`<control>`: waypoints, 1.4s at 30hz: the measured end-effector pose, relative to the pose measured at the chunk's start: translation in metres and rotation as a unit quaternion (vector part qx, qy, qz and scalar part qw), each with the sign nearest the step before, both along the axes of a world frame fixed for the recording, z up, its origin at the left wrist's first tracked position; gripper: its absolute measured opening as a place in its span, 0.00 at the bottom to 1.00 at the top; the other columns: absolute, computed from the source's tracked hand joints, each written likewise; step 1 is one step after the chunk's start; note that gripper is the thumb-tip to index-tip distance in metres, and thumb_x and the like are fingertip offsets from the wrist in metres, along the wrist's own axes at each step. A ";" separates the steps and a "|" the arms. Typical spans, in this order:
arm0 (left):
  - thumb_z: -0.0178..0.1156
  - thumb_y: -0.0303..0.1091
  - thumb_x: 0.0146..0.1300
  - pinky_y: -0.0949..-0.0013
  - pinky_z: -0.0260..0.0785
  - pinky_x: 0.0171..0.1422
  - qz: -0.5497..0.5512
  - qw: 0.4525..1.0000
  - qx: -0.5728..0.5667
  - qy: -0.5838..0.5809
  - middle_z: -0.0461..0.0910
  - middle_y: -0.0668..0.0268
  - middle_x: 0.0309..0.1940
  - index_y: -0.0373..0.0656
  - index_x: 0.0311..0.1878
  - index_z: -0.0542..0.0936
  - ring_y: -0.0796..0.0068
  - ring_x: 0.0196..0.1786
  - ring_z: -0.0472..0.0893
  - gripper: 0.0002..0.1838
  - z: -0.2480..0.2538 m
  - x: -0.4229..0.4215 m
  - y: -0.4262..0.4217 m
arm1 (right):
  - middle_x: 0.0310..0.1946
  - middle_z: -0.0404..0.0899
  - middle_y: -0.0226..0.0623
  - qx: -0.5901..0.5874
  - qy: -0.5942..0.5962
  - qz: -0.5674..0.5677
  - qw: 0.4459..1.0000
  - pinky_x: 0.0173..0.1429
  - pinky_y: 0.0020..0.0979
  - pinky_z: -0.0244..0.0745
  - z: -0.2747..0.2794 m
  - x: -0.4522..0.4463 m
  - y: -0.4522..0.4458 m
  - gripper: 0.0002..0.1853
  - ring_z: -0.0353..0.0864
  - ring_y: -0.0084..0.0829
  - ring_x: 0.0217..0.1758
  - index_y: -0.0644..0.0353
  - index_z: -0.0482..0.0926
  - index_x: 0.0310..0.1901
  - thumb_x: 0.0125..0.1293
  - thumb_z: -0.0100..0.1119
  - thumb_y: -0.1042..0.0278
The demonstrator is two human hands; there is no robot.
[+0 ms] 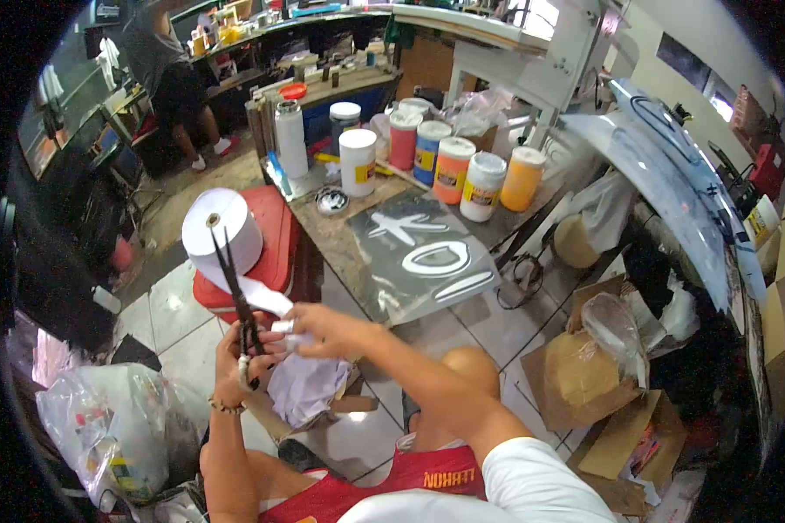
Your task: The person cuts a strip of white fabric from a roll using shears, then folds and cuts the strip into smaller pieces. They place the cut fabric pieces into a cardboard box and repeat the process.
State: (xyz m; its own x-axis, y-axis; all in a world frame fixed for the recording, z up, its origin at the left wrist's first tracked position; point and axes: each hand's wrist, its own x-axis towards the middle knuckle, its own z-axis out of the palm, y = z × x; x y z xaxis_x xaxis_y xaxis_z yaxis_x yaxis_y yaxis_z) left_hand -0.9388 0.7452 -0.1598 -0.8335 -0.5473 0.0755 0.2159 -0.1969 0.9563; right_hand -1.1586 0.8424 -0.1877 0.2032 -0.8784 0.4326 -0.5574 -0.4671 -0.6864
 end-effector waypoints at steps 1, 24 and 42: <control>0.70 0.17 0.49 0.67 0.80 0.51 0.027 0.999 -0.018 -0.007 0.83 0.49 0.48 0.35 0.66 0.67 0.64 0.45 0.86 0.38 0.004 0.003 -0.002 | 0.58 0.75 0.57 0.052 0.023 -0.004 0.998 0.61 0.42 0.74 -0.008 0.006 -0.001 0.17 0.77 0.51 0.59 0.68 0.84 0.42 0.55 0.68 0.64; 0.74 0.25 0.52 0.75 0.76 0.40 0.230 0.971 -0.063 -0.011 0.84 0.57 0.44 0.37 0.65 0.69 0.72 0.39 0.85 0.37 0.011 0.022 -0.028 | 0.35 0.79 0.46 0.043 -0.103 -0.123 0.986 0.45 0.40 0.77 -0.009 0.047 -0.018 0.15 0.83 0.44 0.39 0.61 0.71 0.43 0.60 0.68 0.69; 0.73 0.45 0.59 0.71 0.76 0.29 0.374 0.914 0.115 -0.110 0.80 0.66 0.31 0.37 0.50 0.74 0.74 0.31 0.82 0.26 -0.072 0.018 -0.095 | 0.43 0.81 0.36 0.095 -0.266 0.057 0.958 0.59 0.31 0.72 0.033 0.078 0.011 0.17 0.80 0.28 0.52 0.63 0.75 0.48 0.57 0.54 0.88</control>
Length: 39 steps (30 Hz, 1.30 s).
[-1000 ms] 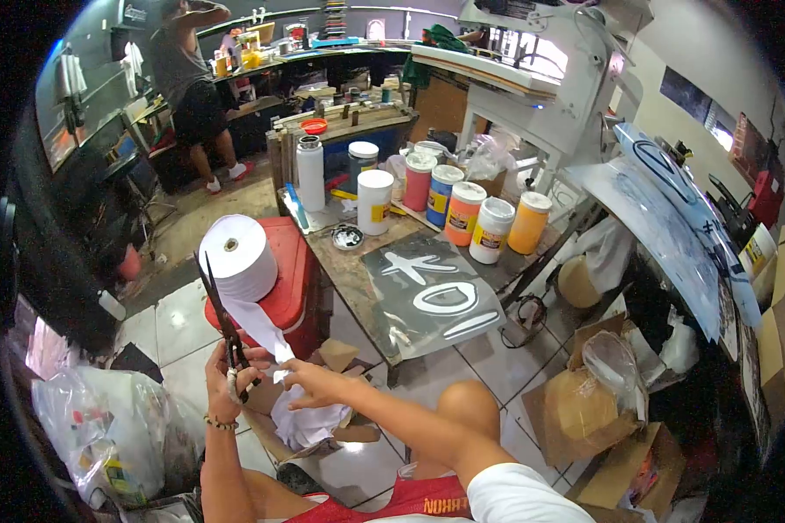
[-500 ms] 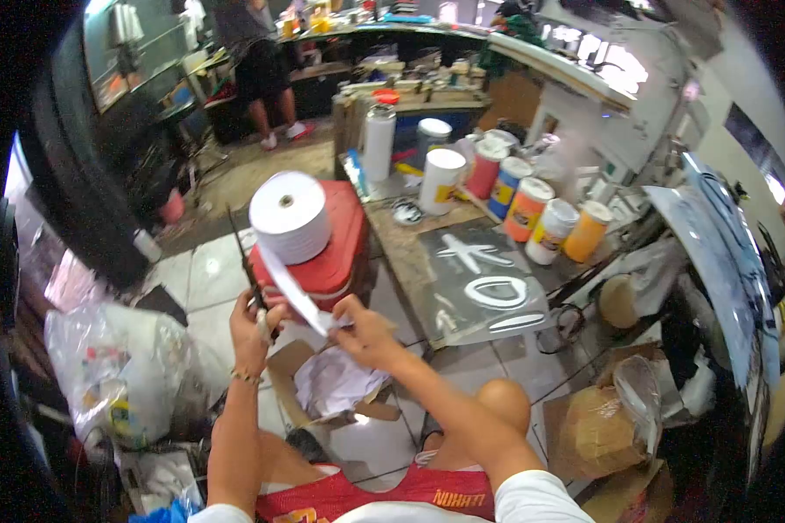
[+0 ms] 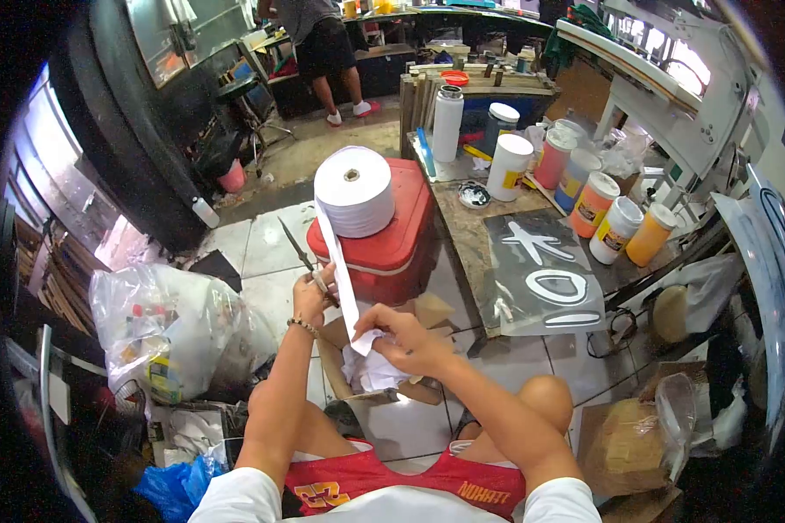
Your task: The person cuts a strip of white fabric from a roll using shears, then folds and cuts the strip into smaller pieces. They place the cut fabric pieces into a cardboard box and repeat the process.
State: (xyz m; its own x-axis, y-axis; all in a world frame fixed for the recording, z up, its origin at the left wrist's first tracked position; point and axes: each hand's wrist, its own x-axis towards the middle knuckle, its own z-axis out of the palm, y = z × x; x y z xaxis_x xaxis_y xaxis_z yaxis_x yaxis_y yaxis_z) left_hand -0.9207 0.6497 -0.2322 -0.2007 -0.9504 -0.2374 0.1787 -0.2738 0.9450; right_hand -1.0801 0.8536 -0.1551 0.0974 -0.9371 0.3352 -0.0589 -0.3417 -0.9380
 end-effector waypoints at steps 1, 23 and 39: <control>0.70 0.45 0.62 0.67 0.78 0.32 -0.023 0.997 0.041 0.067 0.81 0.65 0.32 0.39 0.48 0.75 0.71 0.33 0.83 0.22 -0.002 0.001 -0.008 | 0.42 0.81 0.36 0.007 0.017 0.014 1.000 0.59 0.31 0.72 0.004 0.002 0.002 0.17 0.80 0.28 0.51 0.63 0.75 0.48 0.57 0.52 0.88; 0.69 0.20 0.57 0.68 0.80 0.35 0.104 0.951 -0.255 0.141 0.84 0.59 0.33 0.33 0.44 0.76 0.70 0.30 0.84 0.13 0.122 -0.127 -0.213 | 0.45 0.86 0.40 -0.074 -0.093 -0.193 0.974 0.60 0.28 0.72 0.003 -0.030 -0.035 0.12 0.82 0.24 0.50 0.66 0.76 0.44 0.64 0.46 0.88; 0.62 0.15 0.58 0.74 0.77 0.45 -0.013 0.919 -0.394 0.030 0.84 0.59 0.46 0.35 0.61 0.66 0.73 0.44 0.85 0.28 0.176 -0.197 -0.226 | 0.41 0.83 0.37 -0.064 -0.156 -0.166 0.972 0.57 0.27 0.75 0.040 -0.061 -0.014 0.13 0.81 0.24 0.50 0.65 0.77 0.44 0.64 0.45 0.89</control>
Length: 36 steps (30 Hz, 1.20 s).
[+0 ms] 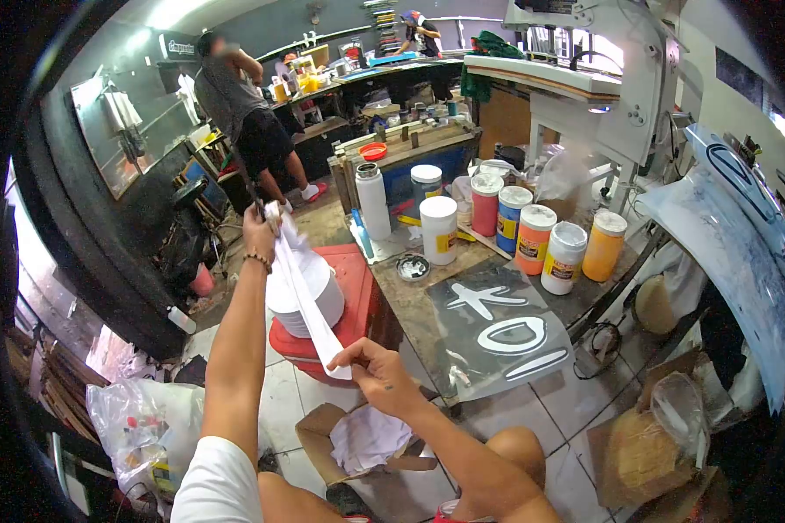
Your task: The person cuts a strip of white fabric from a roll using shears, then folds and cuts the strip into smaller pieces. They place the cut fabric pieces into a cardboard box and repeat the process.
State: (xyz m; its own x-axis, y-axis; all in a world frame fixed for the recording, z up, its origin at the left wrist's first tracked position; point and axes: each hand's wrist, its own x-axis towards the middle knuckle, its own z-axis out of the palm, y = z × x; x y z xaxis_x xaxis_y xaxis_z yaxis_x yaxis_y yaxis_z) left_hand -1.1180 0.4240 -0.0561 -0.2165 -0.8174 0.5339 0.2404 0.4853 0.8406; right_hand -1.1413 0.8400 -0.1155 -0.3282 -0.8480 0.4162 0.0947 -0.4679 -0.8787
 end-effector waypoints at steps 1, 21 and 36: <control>0.62 0.15 0.58 0.74 0.77 0.44 -0.007 1.000 -0.026 0.011 0.84 0.58 0.46 0.35 0.62 0.65 0.72 0.43 0.85 0.28 0.011 -0.009 0.005 | 0.39 0.83 0.38 -0.019 -0.029 0.014 0.999 0.55 0.27 0.76 0.005 -0.004 0.002 0.13 0.81 0.24 0.48 0.65 0.77 0.44 0.62 0.46 0.89; 0.69 0.28 0.56 0.60 0.75 0.62 -0.214 0.903 0.217 0.302 0.81 0.58 0.47 0.36 0.49 0.78 0.62 0.50 0.81 0.18 0.086 0.197 0.038 | 0.23 0.80 0.34 0.328 0.287 -0.062 0.898 0.37 0.32 0.71 0.034 -0.138 0.091 0.24 0.76 0.24 0.31 0.63 0.87 0.35 0.63 0.66 0.44; 0.68 0.27 0.52 0.74 0.72 0.47 -0.106 0.975 0.162 0.111 0.75 0.70 0.41 0.38 0.61 0.72 0.78 0.40 0.77 0.31 -0.036 0.239 0.221 | 0.23 0.73 0.22 0.096 0.082 -0.293 0.948 0.33 0.23 0.62 0.004 -0.128 0.046 0.18 0.66 0.14 0.27 0.56 0.76 0.27 0.66 0.68 0.52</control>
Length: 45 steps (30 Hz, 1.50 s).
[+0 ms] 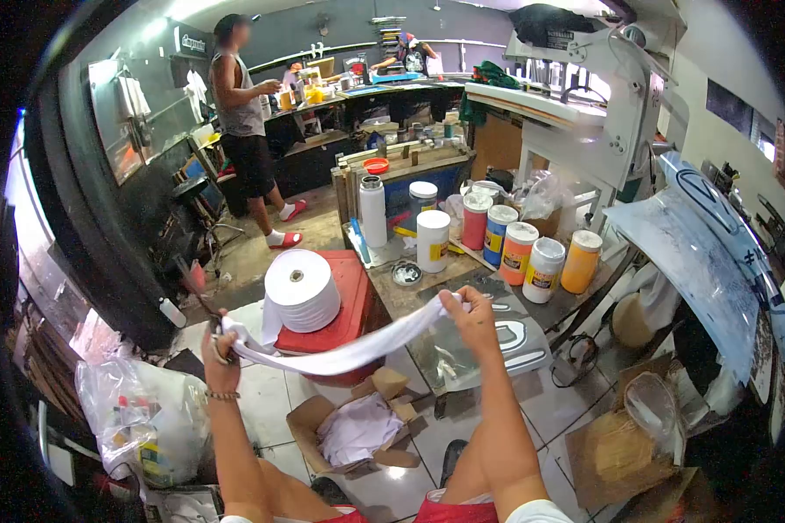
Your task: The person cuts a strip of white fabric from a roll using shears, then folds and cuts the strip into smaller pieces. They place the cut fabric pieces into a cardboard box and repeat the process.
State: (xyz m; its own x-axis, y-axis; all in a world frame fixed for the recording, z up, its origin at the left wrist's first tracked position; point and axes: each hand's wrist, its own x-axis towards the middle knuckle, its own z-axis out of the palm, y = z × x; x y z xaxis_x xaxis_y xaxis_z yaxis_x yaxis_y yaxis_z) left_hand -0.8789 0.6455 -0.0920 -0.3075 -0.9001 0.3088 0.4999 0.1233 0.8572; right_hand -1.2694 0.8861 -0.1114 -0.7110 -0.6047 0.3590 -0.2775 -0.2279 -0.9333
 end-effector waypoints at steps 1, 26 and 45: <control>0.69 0.26 0.51 0.74 0.72 0.47 -0.009 1.000 -0.008 -0.010 0.76 0.71 0.42 0.38 0.61 0.72 0.78 0.40 0.77 0.31 -0.007 -0.008 0.008 | 0.23 0.73 0.22 -0.002 0.002 0.004 1.000 0.32 0.23 0.62 -0.004 0.003 -0.005 0.19 0.66 0.14 0.27 0.57 0.76 0.26 0.65 0.69 0.53; 0.75 0.27 0.50 0.80 0.60 0.47 -0.263 0.939 -0.098 -0.198 0.66 0.79 0.32 0.39 0.65 0.71 0.85 0.39 0.67 0.37 -0.047 -0.082 0.121 | 0.40 0.87 0.42 0.135 -0.503 0.473 0.710 0.36 0.36 0.85 -0.078 0.126 -0.070 0.35 0.87 0.33 0.34 0.63 0.81 0.50 0.73 0.42 0.33; 0.73 0.25 0.52 0.73 0.70 0.54 -0.333 0.879 -0.139 -0.313 0.79 0.69 0.47 0.38 0.66 0.70 0.82 0.49 0.75 0.36 -0.072 -0.085 0.125 | 0.29 0.85 0.39 0.204 -0.530 0.440 0.696 0.31 0.34 0.84 -0.051 0.132 -0.055 0.20 0.86 0.30 0.29 0.64 0.82 0.42 0.69 0.62 0.51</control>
